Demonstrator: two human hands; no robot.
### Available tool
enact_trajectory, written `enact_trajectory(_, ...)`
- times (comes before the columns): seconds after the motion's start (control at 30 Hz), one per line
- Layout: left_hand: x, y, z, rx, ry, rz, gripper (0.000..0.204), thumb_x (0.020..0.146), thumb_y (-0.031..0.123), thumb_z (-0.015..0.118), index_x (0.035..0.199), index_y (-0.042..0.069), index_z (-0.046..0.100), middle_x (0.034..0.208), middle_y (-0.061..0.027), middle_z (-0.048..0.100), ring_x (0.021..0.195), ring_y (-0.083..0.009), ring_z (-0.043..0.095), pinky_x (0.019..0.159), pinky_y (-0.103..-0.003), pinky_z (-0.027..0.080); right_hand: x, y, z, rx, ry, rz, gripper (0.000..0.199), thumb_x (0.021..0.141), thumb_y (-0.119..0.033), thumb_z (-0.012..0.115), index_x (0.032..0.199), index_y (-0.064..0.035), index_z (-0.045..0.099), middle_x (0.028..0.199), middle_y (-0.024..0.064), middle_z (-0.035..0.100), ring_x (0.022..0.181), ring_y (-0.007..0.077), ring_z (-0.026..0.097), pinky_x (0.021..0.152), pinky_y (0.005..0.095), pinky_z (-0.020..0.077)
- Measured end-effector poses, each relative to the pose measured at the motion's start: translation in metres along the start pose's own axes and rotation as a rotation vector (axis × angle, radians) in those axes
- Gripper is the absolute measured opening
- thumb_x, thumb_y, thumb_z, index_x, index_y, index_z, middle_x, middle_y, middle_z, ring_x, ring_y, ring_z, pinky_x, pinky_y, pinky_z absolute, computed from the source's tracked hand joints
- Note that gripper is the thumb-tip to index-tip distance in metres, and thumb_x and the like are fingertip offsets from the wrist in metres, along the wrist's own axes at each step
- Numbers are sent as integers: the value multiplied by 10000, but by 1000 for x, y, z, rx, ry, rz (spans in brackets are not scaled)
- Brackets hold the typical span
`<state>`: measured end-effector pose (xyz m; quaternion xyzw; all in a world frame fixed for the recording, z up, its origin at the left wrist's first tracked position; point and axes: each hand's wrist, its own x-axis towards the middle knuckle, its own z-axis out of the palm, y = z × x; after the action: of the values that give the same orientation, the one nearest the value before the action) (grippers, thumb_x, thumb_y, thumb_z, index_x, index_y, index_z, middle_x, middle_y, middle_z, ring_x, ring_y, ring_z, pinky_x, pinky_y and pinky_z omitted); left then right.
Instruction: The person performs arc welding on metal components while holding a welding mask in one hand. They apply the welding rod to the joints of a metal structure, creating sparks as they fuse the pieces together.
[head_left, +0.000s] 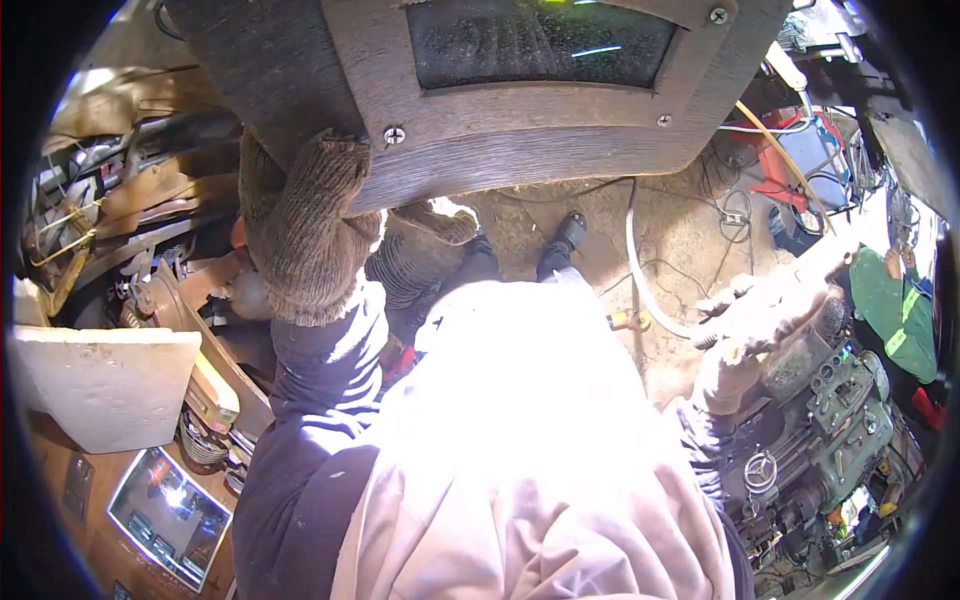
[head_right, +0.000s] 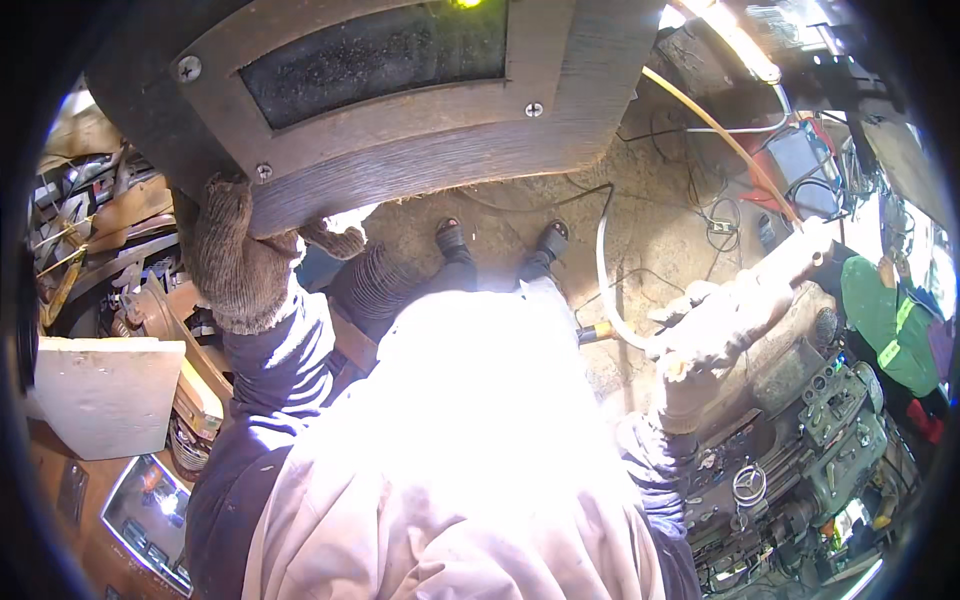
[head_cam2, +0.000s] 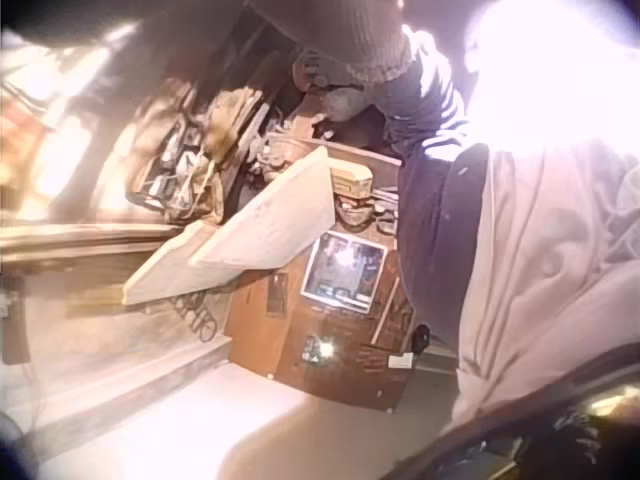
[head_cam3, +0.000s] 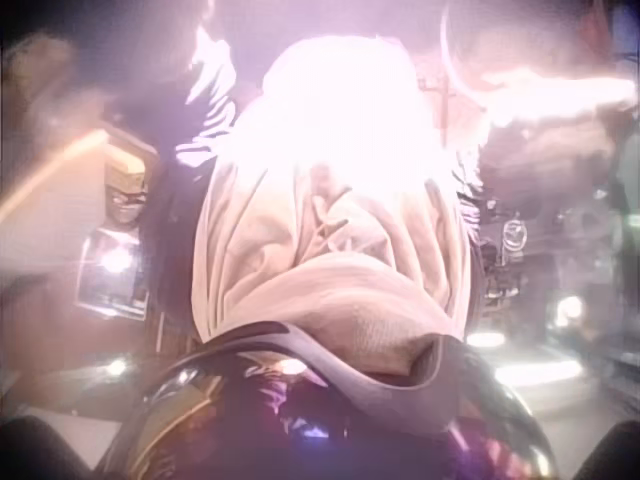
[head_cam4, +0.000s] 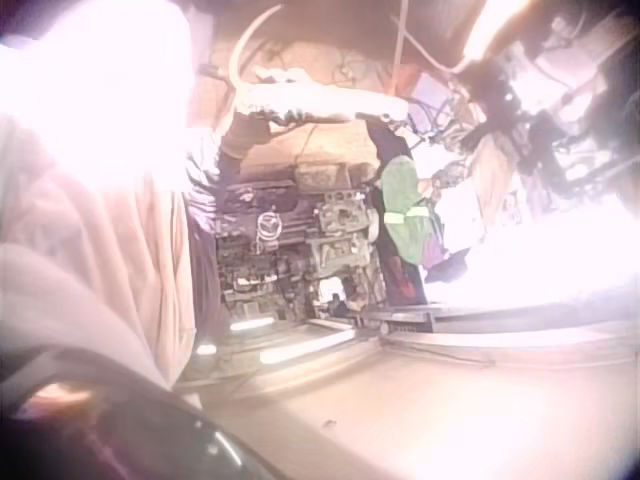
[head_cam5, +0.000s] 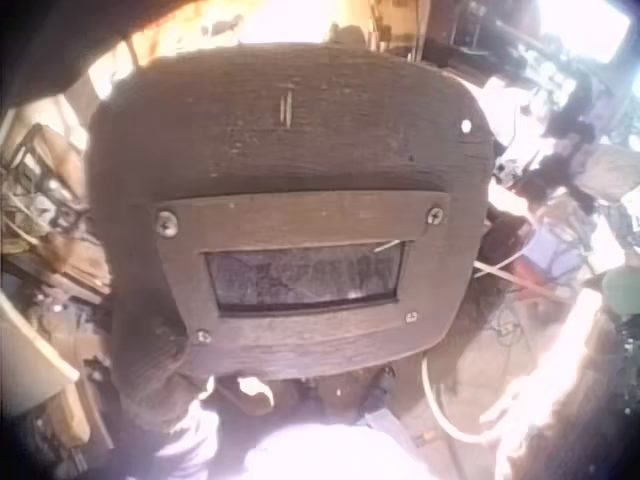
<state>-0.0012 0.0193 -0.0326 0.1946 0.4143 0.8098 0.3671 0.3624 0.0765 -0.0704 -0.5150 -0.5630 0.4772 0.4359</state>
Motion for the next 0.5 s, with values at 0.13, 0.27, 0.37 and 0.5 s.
enact_trajectory(0.13,2,-3,-10,279,-82,156,492,737,-71,629,1184,-60,426,1051,-128,583,909,-167,613,753,-244,543,-3,0,0,-11,0,-9,1012,611,-490,790,1339,-16,271,1115,121,512,842,200,596,631,289,528)
enact_trajectory(0.27,6,8,-29,1159,-278,629,528,808,47,578,1270,-59,346,1168,-174,519,997,-207,582,799,-291,517,-4,3,-2,-26,7,-15,1010,613,-486,789,1339,-14,270,1115,123,513,843,200,595,633,290,529)
enact_trajectory(0.37,6,13,-33,1390,-324,840,542,804,118,596,1268,-45,366,1183,-174,514,1014,-223,574,815,-304,507,-5,-2,-2,-31,7,-16,1009,615,-483,789,1340,-12,269,1115,124,514,843,199,595,635,290,530)
enact_trajectory(0.5,12,14,-26,1500,-357,855,570,799,213,619,1265,-25,392,1203,-174,509,1037,-243,563,837,-320,495,-9,-4,-3,-46,41,-22,1007,617,-479,788,1340,-10,268,1115,125,515,845,198,594,638,291,531)
